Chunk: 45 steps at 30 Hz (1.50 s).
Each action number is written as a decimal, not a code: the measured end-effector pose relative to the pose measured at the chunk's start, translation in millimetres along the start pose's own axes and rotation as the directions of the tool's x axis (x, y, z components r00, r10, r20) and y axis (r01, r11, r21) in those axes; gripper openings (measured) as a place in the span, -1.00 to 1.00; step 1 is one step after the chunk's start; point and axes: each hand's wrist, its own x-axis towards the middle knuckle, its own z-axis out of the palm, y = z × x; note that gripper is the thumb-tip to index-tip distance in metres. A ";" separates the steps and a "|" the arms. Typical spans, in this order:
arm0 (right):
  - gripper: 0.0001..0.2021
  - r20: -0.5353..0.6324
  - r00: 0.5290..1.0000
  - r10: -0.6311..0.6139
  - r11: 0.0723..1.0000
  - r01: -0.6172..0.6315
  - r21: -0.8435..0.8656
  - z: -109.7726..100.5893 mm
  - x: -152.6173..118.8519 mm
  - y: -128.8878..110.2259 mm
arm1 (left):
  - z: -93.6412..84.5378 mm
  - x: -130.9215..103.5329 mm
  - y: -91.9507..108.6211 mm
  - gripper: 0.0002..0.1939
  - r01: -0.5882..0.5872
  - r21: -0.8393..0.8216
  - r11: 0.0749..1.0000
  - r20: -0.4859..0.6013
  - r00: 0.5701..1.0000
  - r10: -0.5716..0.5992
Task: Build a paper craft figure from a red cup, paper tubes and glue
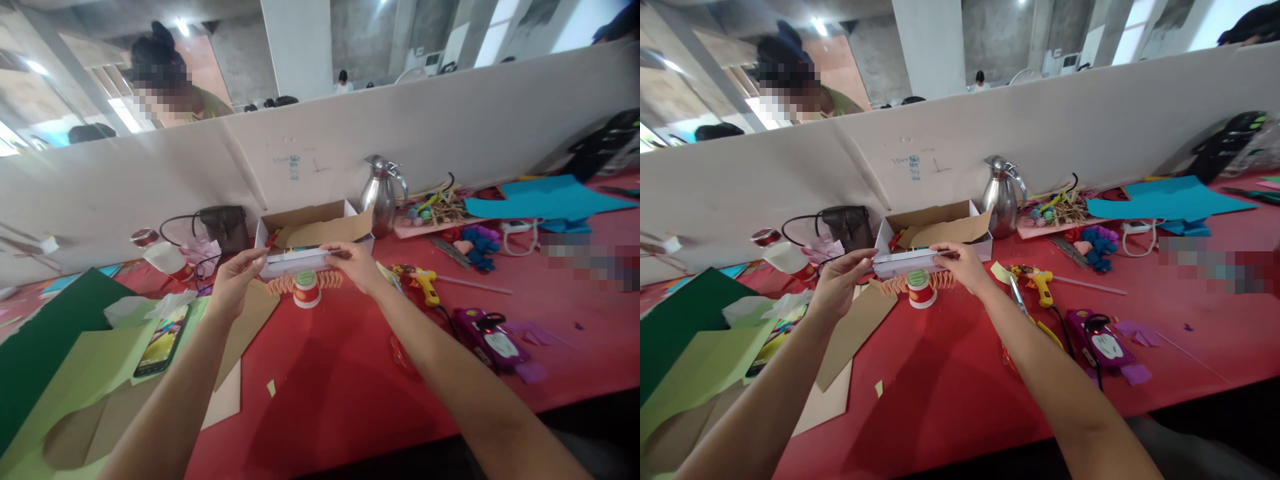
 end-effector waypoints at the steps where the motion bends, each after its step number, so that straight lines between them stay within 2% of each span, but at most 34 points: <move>1: -0.73 0.000 1.000 0.001 1.000 -0.001 -0.001 0.1 -0.1 0.0 | 0.1 -0.4 -1.4 -0.62 0.012 -0.006 1.000 -0.002 1.000 -0.012; 4: -0.74 0.000 1.000 0.002 1.000 -0.002 -0.003 0.3 0.3 1.0 | 0.5 -1.5 -4.2 -0.61 0.034 -0.016 0.999 0.009 0.999 -0.034; 7: -0.74 -0.006 1.000 -0.007 1.000 0.007 -0.013 -0.3 1.1 -0.2 | 1.6 -3.4 -0.2 -0.52 0.019 0.000 1.000 0.076 0.997 -0.019; 9: -0.75 -0.018 1.000 -0.022 0.999 0.021 -0.025 -0.6 0.5 -5.7 | 3.7 -5.9 9.3 -0.40 -0.052 0.064 0.997 0.123 0.991 0.044; 11: -0.76 -0.025 0.998 -0.064 0.996 0.062 -0.067 0.5 -2.2 -16.4 | 7.6 -10.3 24.6 -0.31 -0.211 0.248 0.946 0.151 0.972 0.177; 12: -0.78 -0.014 0.994 -0.109 0.988 0.107 -0.114 2.0 -4.5 -23.6 | 10.3 -13.3 33.9 -0.30 -0.307 0.385 0.870 0.169 0.951 0.261; 13: -0.79 0.011 0.986 -0.169 0.971 0.168 -0.171 4.4 -7.5 -31.6 | 13.5 -16.8 43.5 -0.32 -0.384 0.532 0.755 0.205 0.923 0.326; 15: -0.81 0.103 0.951 -0.291 0.914 0.308 -0.265 11.4 -14.9 -48.0 | 20.2 -24.5 61.2 -0.35 -0.446 0.728 0.521 0.270 0.885 0.380; 16: -0.82 0.151 0.931 -0.333 0.886 0.364 -0.287 15.5 -19.0 -55.4 | 23.3 -28.4 67.8 -0.34 -0.428 0.790 0.439 0.290 0.892 0.347; 18: -0.79 0.218 0.910 -0.352 0.874 0.403 -0.272 22.7 -27.0 -65.8 | 27.3 -35.5 73.6 -0.35 -0.338 0.867 0.367 0.257 0.933 0.253; 20: -0.65 0.235 0.919 -0.318 0.894 0.373 -0.249 26.0 -33.7 -67.9 | 27.4 -42.1 67.7 -0.49 -0.185 0.892 0.412 0.121 0.977 0.177; 22: -0.49 0.200 0.945 -0.259 0.905 0.310 -0.293 24.1 -38.0 -61.3 | 24.7 -50.3 50.5 -0.68 -0.003 0.790 0.613 -0.102 0.985 0.136; 23: -0.44 0.176 0.959 -0.222 0.897 0.271 -0.349 21.8 -39.0 -55.3 | 23.2 -55.5 38.6 -0.70 0.073 0.652 0.755 -0.229 0.968 0.104; 24: -0.41 0.154 0.971 -0.182 0.876 0.231 -0.424 19.1 -39.2 -48.0 | 21.9 -61.6 25.3 -0.70 0.107 0.438 0.892 -0.313 0.949 0.040; 25: -0.39 0.142 0.980 -0.138 0.844 0.191 -0.501 16.6 -38.5 -40.0 | 21.0 -68.5 11.6 -0.70 0.110 0.220 0.969 -0.333 0.942 -0.031; 27: -0.31 0.152 0.987 -0.044 0.773 0.130 -0.622 13.6 -34.7 -24.0 | 20.3 -83.2 -14.3 -0.65 0.151 -0.043 0.988 -0.257 0.954 -0.157; 28: -0.25 0.166 0.986 -0.001 0.740 0.112 -0.663 13.6 -31.9 -17.0 | 20.1 -90.1 -25.2 -0.63 0.194 -0.089 0.977 -0.211 0.955 -0.208; 30: -0.14 0.185 0.981 0.058 0.688 0.095 -0.719 16.5 -25.0 -6.6 | 19.2 -101.5 -41.0 -0.59 0.232 -0.020 0.972 -0.074 0.970 -0.233; 32: -0.06 0.195 0.977 0.083 0.650 0.095 -0.754 21.4 -17.7 -1.3 | 17.8 -108.1 -49.5 -0.64 0.128 0.155 0.980 0.104 0.984 -0.145; 34: -0.04 0.203 0.974 0.099 0.627 0.098 -0.773 26.2 -11.6 0.4 | 16.9 -110.6 -53.6 -0.72 -0.066 0.308 0.949 0.279 0.960 -0.024; 36: -0.04 0.211 0.971 0.115 0.607 0.100 -0.788 29.6 -7.5 1.1 | 17.8 -110.9 -56.7 -0.75 -0.204 0.408 0.890 0.375 0.926 0.040; 40: -0.11 0.219 0.969 0.112 0.569 0.118 -0.814 32.5 -4.7 4.0 | 22.8 -110.8 -64.8 -0.62 -0.235 0.522 0.820 0.409 0.913 0.001; 45: -0.16 0.213 0.967 0.142 0.565 0.098 -0.819 37.2 -3.6 1.2 | 24.1 -110.1 -71.9 -0.59 -0.206 0.525 0.826 0.422 0.906 -0.042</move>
